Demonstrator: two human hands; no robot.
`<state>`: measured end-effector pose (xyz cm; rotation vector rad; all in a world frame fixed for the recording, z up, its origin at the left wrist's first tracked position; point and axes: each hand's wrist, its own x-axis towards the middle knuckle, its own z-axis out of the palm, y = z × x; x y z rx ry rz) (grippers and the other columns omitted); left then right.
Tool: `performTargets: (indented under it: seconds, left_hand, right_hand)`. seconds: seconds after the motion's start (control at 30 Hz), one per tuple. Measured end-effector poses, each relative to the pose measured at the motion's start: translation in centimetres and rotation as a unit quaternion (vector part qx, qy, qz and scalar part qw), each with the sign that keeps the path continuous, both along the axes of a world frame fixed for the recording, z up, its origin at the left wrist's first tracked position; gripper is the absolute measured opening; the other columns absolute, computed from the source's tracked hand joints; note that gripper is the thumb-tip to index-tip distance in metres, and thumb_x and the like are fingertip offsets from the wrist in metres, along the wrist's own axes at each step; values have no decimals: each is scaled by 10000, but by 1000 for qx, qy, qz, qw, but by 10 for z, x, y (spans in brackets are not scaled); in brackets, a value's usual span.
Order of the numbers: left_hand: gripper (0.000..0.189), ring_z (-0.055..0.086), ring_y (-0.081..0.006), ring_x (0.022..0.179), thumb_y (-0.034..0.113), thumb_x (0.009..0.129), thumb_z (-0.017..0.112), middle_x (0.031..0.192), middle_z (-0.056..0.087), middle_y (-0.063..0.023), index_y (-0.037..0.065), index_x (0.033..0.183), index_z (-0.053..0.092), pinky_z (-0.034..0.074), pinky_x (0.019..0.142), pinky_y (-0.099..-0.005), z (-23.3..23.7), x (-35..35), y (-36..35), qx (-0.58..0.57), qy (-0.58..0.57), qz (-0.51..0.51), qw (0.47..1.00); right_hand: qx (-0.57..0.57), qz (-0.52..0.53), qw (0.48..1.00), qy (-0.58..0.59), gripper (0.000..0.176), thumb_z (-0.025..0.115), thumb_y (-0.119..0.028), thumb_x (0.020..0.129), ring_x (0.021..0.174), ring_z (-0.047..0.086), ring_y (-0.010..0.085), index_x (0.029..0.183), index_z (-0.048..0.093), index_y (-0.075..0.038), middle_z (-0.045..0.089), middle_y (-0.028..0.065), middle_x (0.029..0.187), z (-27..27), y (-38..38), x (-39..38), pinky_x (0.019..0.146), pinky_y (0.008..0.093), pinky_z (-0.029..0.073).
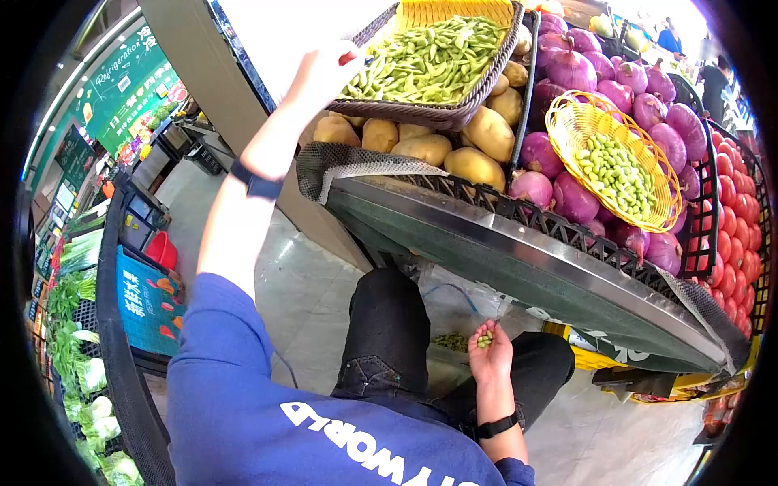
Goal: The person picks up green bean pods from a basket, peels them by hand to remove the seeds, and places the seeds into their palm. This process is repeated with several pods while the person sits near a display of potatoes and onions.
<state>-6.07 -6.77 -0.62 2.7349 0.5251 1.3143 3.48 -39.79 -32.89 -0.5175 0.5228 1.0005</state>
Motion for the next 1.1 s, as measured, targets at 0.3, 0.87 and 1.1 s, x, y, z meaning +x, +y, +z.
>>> performTargets:
  seconds: [0.3,0.87,1.1]
  left_hand:
    - [214,594,-247,881,189,748,524,908,618,-124,101,915,624,472,754,-355,8,66,70,100,239,259,931]
    - [216,579,-234,778,293,716,587,791,607,-85,91,788,565,454,686,-345,3,48,68,46,213,196,956]
    - [204,578,-232,781,271,677,597,787,605,-78,95,772,564,454,675,-342,2,66,83,52,269,211,938]
  right_hand:
    - [41,-1,999,-9,143,447,-154,850,655,516,146,801,523,-44,537,39,715,12,-11,5,590,241,452]
    - [45,27,999,-3,114,440,-122,829,625,502,129,769,509,-55,529,23,681,6,-8,0,582,238,425]
    - [38,26,999,-11,97,450,-124,822,618,498,136,782,506,-56,527,25,674,6,-10,-2,581,242,417]
